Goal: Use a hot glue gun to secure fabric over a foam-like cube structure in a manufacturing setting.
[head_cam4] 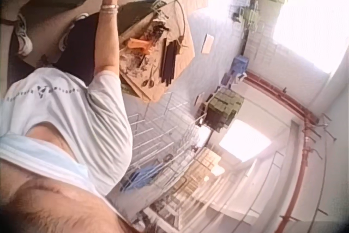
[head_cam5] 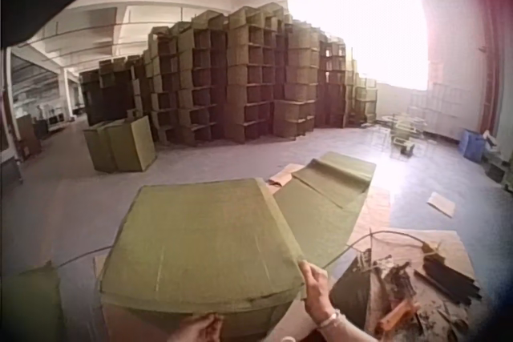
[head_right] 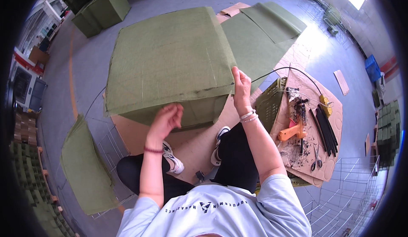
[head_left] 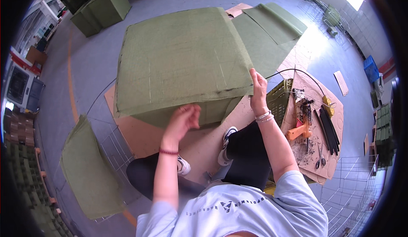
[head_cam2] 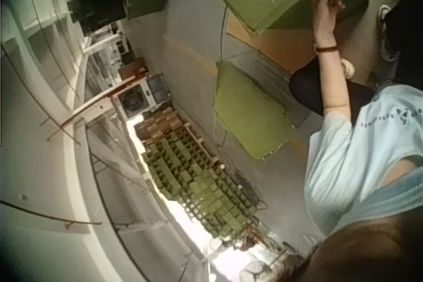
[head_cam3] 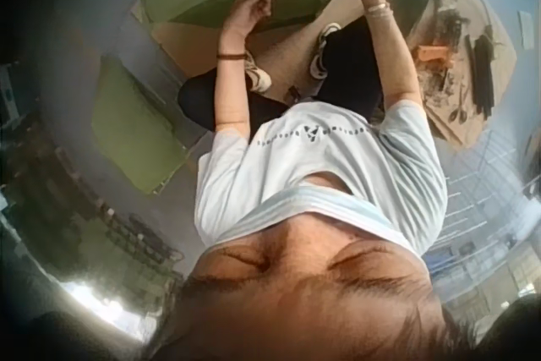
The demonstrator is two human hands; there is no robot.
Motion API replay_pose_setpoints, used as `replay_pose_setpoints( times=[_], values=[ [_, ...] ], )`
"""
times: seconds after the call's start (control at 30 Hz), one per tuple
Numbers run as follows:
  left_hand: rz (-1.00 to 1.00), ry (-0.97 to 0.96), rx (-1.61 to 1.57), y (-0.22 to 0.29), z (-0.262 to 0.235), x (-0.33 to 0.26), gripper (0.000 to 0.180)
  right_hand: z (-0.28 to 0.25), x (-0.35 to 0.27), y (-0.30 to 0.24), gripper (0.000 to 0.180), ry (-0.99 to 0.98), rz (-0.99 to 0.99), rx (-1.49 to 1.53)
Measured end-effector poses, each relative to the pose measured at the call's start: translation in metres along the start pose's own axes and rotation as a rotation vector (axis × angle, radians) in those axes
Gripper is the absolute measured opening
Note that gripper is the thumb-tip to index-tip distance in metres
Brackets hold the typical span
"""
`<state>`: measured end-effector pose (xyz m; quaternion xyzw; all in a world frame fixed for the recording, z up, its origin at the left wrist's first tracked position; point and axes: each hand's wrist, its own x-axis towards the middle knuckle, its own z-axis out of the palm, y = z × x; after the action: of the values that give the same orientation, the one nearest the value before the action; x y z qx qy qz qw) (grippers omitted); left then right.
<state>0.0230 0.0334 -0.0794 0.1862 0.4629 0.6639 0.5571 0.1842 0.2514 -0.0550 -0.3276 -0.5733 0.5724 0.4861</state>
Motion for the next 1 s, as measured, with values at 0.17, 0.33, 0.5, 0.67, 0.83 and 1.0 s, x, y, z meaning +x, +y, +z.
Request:
replay_pose_setpoints(
  times=[0.17, 0.33, 0.5, 0.67, 0.83, 1.0],
  values=[
    [-0.020, -0.011, -0.484, -0.016, -0.065, 0.001, 0.019, -0.008, 0.008, 0.020, 0.034, -0.051, 0.022, -0.059],
    [-0.080, 0.127, -0.088, -0.001, -0.026, -0.053, 0.028, -0.013, 0.005, 0.010, 0.033, -0.066, 0.051, 0.036],
    [0.244, 0.183, -0.028, 0.037, 0.034, -0.041, 0.041, -0.003, 0.005, 0.010, 0.038, -0.039, 0.014, 0.040],
    [0.192, 0.310, 0.034, 0.042, 0.039, -0.025, 0.035, 0.002, -0.002, -0.005, 0.039, -0.012, -0.016, -0.007],
    [0.293, 0.411, 0.106, 0.027, 0.033, -0.021, 0.033, 0.001, 0.001, 0.003, 0.039, -0.016, -0.025, -0.033],
    [0.341, 0.459, -0.031, 0.013, 0.046, -0.018, 0.037, -0.001, 0.005, 0.012, 0.041, 0.017, -0.050, -0.047]
  ],
)
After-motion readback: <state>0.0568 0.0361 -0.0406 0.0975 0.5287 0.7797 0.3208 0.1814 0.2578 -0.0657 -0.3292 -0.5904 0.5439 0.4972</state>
